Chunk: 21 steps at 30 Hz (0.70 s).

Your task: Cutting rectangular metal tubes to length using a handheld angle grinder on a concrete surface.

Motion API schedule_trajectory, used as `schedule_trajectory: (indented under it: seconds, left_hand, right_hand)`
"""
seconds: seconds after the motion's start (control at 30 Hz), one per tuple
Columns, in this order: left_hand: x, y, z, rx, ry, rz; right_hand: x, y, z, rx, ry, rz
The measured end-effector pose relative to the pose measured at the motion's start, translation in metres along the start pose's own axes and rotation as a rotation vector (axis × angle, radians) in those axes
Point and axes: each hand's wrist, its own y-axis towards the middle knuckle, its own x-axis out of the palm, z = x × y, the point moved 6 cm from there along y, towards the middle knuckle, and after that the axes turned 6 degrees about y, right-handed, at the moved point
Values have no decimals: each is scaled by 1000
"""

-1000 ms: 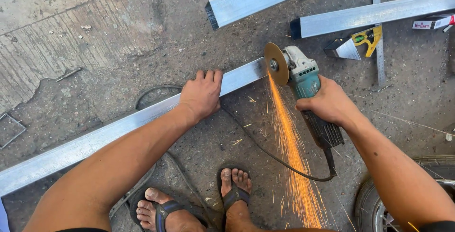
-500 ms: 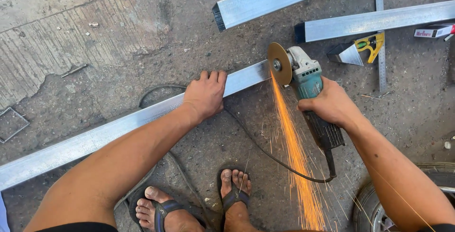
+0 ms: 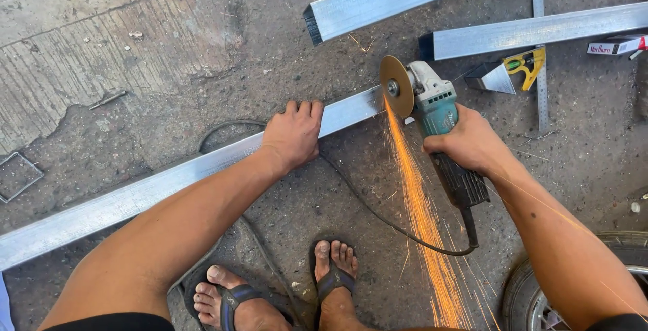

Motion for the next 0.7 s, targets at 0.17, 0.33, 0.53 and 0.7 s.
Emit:
schedule_trajectory:
  seconds: [0.17,0.33,0.53,0.7]
  left_hand:
    - [-4,-2,0,1,-2,6]
    - [2,2,-1,1,15,18]
    - [-4,-1,0,2,8,15]
    - [-1,-1,0,-5,19,6]
  right_hand:
    - [0,-4,15,25,-11,-18]
    - [9,-17,33,119,-13,-68]
    - [15,-23,36,150,-55,-95]
    - [7,-21,24,137,-51,-77]
